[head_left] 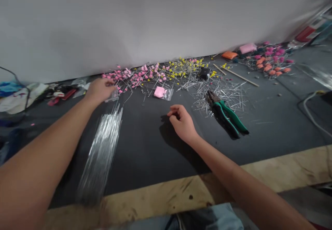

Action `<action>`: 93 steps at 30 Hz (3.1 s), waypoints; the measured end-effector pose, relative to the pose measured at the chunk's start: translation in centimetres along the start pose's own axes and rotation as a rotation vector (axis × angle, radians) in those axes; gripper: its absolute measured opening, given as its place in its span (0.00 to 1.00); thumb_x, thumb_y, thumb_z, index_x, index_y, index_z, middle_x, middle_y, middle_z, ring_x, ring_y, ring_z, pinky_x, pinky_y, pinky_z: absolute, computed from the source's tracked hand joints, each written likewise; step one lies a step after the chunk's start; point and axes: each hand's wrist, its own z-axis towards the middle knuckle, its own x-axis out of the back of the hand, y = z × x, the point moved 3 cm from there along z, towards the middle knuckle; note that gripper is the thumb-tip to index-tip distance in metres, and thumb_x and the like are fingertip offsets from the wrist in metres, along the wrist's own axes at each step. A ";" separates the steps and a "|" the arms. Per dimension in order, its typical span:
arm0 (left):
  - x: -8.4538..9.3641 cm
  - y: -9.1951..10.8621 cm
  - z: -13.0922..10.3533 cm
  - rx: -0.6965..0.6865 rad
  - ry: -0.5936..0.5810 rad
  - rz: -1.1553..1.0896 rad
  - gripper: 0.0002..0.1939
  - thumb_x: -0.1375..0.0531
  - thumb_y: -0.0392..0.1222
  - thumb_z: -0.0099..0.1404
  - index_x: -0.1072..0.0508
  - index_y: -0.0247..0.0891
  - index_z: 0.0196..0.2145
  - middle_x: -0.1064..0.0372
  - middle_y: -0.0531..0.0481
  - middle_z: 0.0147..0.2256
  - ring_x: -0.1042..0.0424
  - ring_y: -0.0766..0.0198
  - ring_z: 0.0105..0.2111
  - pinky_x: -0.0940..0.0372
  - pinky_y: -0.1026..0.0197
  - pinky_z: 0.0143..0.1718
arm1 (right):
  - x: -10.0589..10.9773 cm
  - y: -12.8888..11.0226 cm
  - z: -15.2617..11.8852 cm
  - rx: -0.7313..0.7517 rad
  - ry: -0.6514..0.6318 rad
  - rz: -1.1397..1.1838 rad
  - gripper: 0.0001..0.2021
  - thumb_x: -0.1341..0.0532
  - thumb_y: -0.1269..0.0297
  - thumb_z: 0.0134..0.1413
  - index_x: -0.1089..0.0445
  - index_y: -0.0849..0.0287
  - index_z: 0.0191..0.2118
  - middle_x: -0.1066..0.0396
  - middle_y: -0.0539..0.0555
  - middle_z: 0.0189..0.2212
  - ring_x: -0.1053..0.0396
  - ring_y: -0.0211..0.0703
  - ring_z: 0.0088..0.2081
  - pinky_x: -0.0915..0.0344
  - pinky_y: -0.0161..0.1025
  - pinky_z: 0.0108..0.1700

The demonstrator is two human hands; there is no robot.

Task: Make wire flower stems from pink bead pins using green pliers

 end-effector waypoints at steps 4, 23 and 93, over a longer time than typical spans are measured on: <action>0.3 -2.1 -6.6 0.022 -0.229 0.005 0.17 0.42 0.45 0.55 0.28 0.36 0.41 0.28 0.50 0.35 0.32 0.64 0.33 0.40 0.64 0.37 | 0.2 0.3 -0.2 0.030 -0.007 -0.001 0.13 0.48 0.71 0.45 0.39 0.56 0.40 0.32 0.50 0.31 0.35 0.38 0.31 0.39 0.37 0.35; 1.3 -2.1 -20.7 0.206 -0.179 -0.092 0.18 0.44 0.44 0.54 0.29 0.36 0.42 0.26 0.44 0.35 0.28 0.58 0.37 0.39 0.63 0.37 | 16.0 -2.6 -2.0 0.090 0.019 -0.533 0.14 0.44 0.62 0.46 0.36 0.56 0.42 0.30 0.55 0.36 0.33 0.45 0.36 0.38 0.43 0.39; 7.2 17.8 -33.1 -0.180 0.061 -1.065 0.10 0.48 0.37 0.61 0.27 0.43 0.37 0.29 0.46 0.39 0.34 0.58 0.44 0.44 0.53 0.50 | 7.5 -8.7 -19.8 -0.464 -0.350 -0.176 0.16 0.40 0.63 0.43 0.33 0.57 0.43 0.30 0.52 0.36 0.32 0.46 0.38 0.35 0.38 0.39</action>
